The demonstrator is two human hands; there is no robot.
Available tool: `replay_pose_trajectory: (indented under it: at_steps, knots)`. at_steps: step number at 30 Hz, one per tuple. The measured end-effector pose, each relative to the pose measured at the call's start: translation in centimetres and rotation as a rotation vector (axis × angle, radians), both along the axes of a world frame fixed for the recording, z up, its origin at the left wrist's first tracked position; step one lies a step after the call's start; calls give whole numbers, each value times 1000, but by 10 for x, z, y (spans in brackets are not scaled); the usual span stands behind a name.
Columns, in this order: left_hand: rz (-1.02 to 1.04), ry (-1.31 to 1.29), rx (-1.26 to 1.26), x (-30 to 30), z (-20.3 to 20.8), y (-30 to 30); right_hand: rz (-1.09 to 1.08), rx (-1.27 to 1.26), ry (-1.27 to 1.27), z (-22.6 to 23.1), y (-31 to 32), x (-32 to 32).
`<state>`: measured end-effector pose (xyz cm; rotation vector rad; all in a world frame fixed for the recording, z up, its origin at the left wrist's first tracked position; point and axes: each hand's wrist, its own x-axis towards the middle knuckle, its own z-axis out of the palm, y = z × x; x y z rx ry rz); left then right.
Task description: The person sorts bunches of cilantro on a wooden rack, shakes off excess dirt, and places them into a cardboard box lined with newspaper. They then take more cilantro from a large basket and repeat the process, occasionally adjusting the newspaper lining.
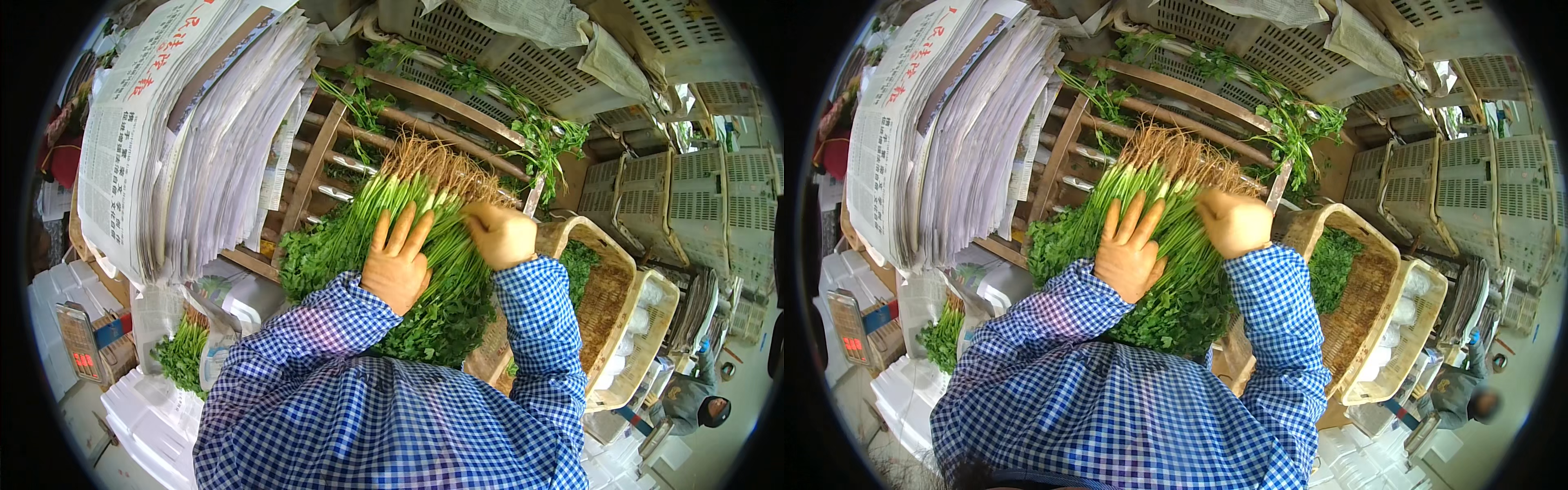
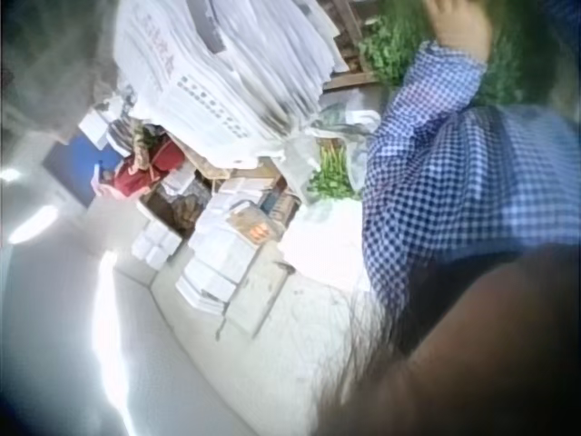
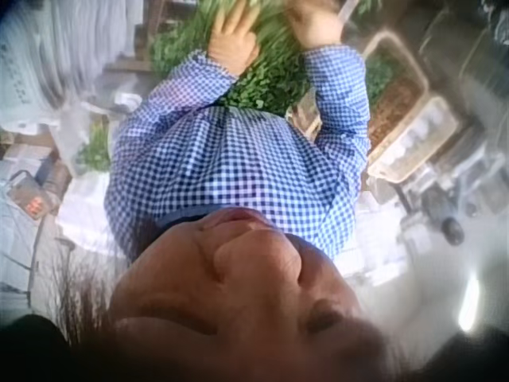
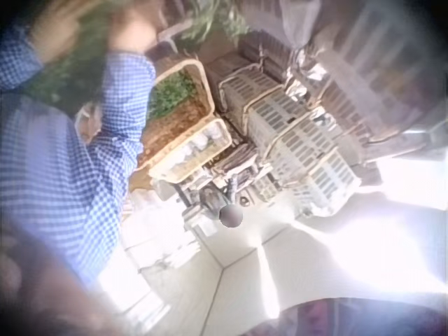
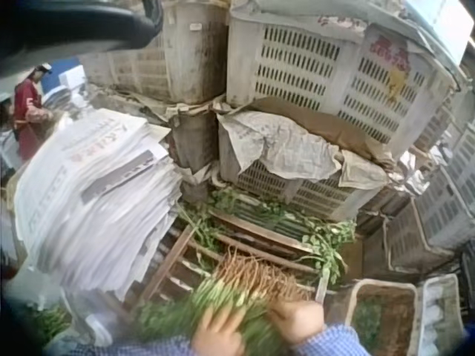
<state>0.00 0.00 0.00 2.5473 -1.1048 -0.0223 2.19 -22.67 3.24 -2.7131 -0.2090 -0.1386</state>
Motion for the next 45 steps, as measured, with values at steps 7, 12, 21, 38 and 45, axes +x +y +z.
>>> replay_pose_trajectory:
  at_steps: [7, 12, 21, 38, 45]
  knots:
    - [6, 3, -20, 2, 4, 9, -897, 960, -10, 24, -34, 53]
    - [13, 5, -66, 1, -3, 1, -332, 397, 668, 17, 1, 24]
    - [48, 35, -78, 2, 1, 2, 60, -35, 265, -14, 13, 18]
    - [331, -37, -267, 8, 17, 21, -729, 932, 374, -1, -48, -80]
    - [447, 125, -286, 17, 23, 26, -450, 878, 267, 3, -29, -77]
